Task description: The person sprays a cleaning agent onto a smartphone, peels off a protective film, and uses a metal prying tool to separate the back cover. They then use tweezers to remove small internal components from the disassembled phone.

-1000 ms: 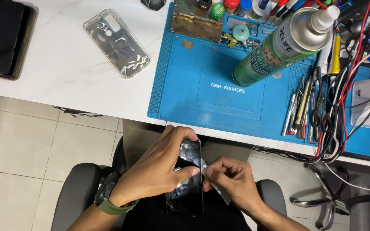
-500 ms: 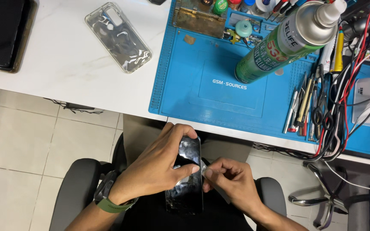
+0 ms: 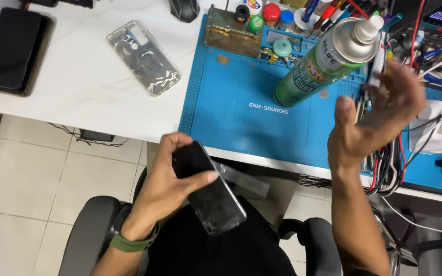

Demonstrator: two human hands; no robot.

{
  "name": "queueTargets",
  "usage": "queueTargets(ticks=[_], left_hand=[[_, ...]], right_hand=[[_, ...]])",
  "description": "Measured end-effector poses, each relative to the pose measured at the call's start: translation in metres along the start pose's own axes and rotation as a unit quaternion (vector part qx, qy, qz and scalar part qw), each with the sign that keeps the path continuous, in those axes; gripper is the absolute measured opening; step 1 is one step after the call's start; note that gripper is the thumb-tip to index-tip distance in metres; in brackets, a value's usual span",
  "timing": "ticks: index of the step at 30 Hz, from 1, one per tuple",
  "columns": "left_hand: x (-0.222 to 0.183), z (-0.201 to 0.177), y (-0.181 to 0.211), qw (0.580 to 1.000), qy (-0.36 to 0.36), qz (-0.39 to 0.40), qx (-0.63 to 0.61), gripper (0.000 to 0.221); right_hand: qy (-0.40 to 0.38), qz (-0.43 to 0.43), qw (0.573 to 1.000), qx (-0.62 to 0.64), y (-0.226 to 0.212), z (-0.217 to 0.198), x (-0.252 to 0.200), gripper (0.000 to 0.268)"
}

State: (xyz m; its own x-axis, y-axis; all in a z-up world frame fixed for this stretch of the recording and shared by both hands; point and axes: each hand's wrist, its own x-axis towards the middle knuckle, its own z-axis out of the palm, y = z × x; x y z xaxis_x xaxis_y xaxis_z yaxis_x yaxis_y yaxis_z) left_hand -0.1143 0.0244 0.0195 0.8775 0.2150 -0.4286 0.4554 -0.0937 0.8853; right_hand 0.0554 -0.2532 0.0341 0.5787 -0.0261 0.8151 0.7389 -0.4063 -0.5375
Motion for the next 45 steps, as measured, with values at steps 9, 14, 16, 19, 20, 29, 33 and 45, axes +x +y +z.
queueTargets(ticks=[9,14,16,19,20,29,33,45], left_hand=[[0.014,0.009,0.033,0.951,0.212,0.210,-0.081,0.065],[0.021,0.016,0.040,0.957,0.227,0.173,-0.053,0.068],[0.027,0.021,0.040,0.961,0.224,0.161,-0.025,0.070],[0.034,0.031,0.036,0.955,0.203,0.212,-0.027,0.068],[0.035,0.034,0.036,0.958,0.192,0.214,-0.008,0.068],[0.031,0.046,0.039,0.959,0.168,0.227,0.032,0.067],[0.029,0.047,0.039,0.956,0.168,0.236,0.041,0.066],[0.031,0.034,0.032,0.976,0.086,0.185,0.074,0.064]], right_hand=[[-0.109,-0.072,0.989,0.064,0.060,0.028,0.042,0.095],[-0.097,-0.165,0.980,0.061,-0.015,-0.015,0.030,0.064],[-0.119,-0.157,0.979,0.056,-0.039,-0.036,0.005,0.058],[-0.237,-0.038,0.970,0.040,-0.070,-0.050,-0.028,0.074],[-0.271,-0.014,0.962,0.021,-0.077,-0.050,-0.031,0.073],[-0.324,0.015,0.944,-0.062,-0.083,-0.040,-0.044,0.069],[-0.329,0.021,0.941,-0.076,-0.081,-0.040,-0.046,0.069],[-0.200,0.072,0.976,-0.045,-0.079,-0.056,0.006,0.088]])
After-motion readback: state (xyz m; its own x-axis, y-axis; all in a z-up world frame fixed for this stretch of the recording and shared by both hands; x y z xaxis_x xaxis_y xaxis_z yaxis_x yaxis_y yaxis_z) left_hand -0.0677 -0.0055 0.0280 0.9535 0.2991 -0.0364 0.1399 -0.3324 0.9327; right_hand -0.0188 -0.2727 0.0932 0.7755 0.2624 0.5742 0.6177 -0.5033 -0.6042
